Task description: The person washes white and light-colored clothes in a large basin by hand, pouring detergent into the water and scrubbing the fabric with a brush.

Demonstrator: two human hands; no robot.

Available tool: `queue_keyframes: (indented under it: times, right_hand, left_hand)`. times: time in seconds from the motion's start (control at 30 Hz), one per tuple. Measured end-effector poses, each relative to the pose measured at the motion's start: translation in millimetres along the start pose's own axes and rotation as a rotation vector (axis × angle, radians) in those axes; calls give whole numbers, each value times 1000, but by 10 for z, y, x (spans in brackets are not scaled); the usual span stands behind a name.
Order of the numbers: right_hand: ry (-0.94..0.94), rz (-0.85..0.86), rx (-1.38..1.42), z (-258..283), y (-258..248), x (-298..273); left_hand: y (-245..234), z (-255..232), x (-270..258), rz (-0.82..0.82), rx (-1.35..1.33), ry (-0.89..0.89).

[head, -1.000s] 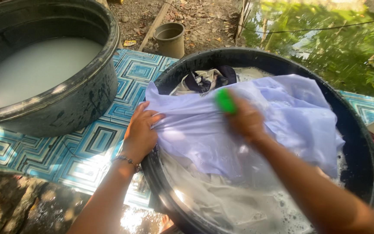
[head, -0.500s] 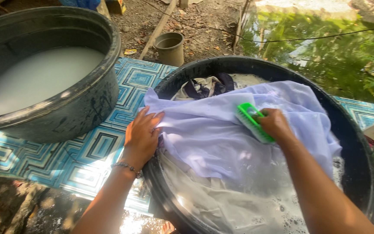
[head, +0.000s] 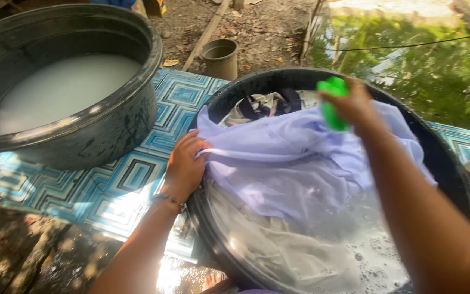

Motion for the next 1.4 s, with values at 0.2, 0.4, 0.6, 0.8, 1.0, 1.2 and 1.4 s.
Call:
queue_keyframes:
  times: [0.2, 0.4, 0.6, 0.8, 1.0, 1.2, 1.4]
  right_hand:
    - [-893, 74, -462, 205, 1832, -1554]
    - [-226, -23, -652, -612, 208, -441]
    - [-329, -140, -320, -203, 777, -447]
    - [-708, 50, -665, -166, 1326, -1146]
    - [-243, -105, -754, -676, -65, -486]
    - [-418, -107, -538, -47, 1383, -1164]
    - [-678, -45, -904, -147, 796, -1783]
  left_hand:
    - [-31, 76, -52, -14, -18, -91]
    - [42, 93, -51, 8, -28, -156]
    - [40, 166, -76, -43, 47, -75]
    - [32, 172, -107, 23, -7, -37]
    - [71, 137, -57, 6, -14, -31]
    - [60, 125, -56, 23, 40, -15]
    - [-4, 81, -59, 26, 95, -67]
Point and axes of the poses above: each hand's wrist, its own x-axis towards the middle knuckle, its own y-axis out of the palm, z = x × y, the point moved 3 cm from there along x, towards the middle knuckle, and after that the axes turned 3 degrees about -x, right-handed, at the moved point
